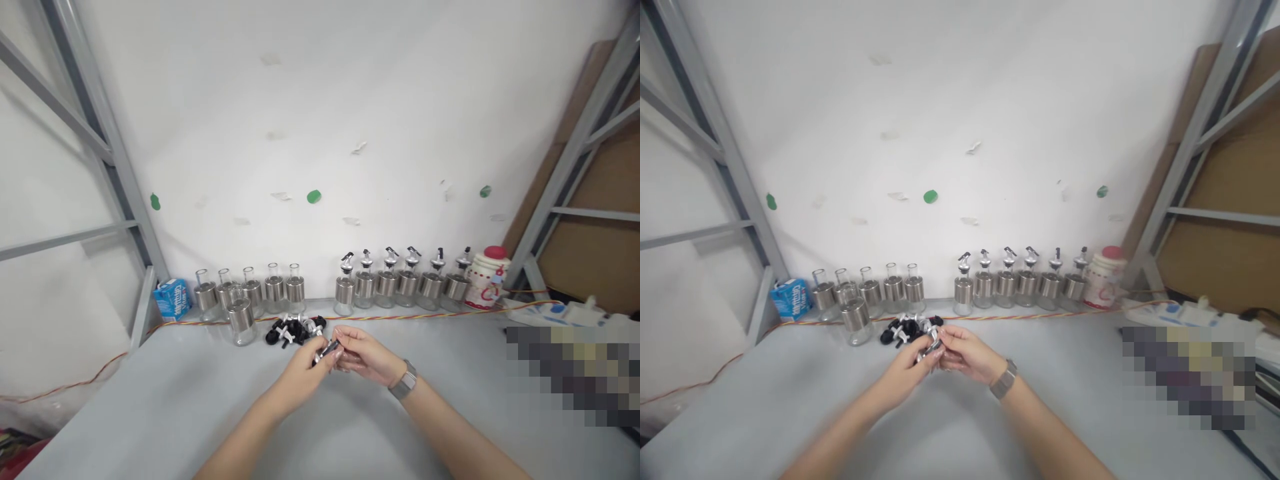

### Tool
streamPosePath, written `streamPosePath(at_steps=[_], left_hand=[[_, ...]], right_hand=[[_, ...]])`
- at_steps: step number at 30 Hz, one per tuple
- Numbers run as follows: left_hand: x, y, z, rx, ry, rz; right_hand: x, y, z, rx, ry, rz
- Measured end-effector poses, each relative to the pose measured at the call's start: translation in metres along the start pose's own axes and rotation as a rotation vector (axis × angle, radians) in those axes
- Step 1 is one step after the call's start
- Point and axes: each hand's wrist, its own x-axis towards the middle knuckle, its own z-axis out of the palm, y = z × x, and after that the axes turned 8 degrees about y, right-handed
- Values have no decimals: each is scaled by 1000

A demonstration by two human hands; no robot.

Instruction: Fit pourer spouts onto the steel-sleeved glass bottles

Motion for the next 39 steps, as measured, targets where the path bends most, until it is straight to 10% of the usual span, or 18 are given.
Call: streamPosePath(at_steps=[39], left_hand=[[-6, -1, -3, 360, 19, 273]], right_hand=[[-2, 4, 13, 96, 20, -49]])
